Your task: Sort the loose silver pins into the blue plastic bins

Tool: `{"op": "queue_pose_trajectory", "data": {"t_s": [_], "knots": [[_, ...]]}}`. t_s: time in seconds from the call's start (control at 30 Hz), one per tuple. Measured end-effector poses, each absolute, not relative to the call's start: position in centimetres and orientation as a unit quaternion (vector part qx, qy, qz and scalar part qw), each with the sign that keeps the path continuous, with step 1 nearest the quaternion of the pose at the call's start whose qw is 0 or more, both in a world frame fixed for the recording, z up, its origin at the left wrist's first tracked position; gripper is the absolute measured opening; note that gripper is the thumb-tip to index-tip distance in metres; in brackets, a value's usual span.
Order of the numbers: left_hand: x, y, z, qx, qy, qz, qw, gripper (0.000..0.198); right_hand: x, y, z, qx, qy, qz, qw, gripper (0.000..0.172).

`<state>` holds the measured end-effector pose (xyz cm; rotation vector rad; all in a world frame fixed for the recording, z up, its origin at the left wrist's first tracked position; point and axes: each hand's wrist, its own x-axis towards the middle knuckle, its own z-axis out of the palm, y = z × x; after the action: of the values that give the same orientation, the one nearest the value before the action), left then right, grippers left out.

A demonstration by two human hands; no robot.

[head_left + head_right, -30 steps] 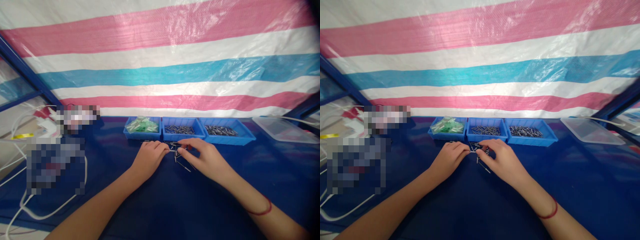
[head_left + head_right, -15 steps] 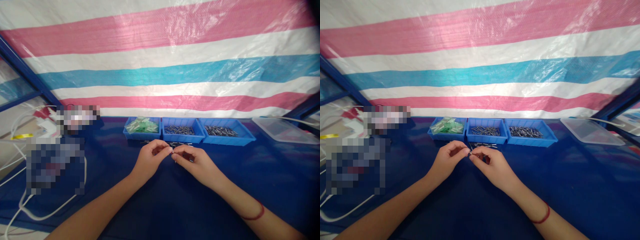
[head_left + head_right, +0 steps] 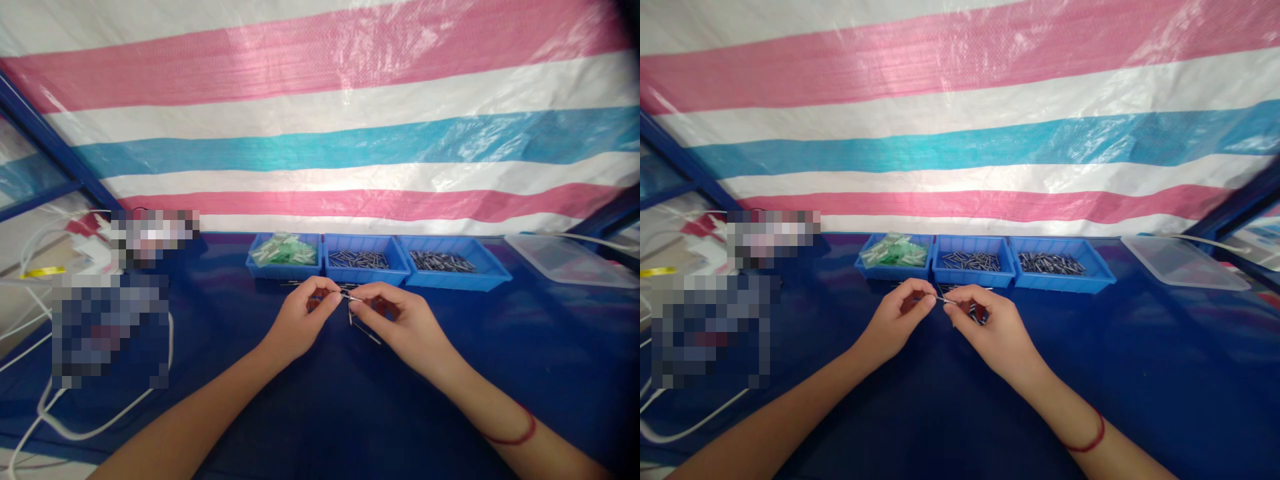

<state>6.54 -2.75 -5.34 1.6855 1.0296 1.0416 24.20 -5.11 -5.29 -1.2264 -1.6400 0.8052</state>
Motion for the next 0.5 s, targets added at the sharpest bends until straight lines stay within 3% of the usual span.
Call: {"op": "queue_pose_trajectory", "data": {"t_s": [0.5], "knots": [[6.68,-2.7,-5.56,0.788,0.391,0.317,0.354,0.02,24.27,-5.61,-4.76,-0.481,-0.728,0.198,0.447,0.014]]}}
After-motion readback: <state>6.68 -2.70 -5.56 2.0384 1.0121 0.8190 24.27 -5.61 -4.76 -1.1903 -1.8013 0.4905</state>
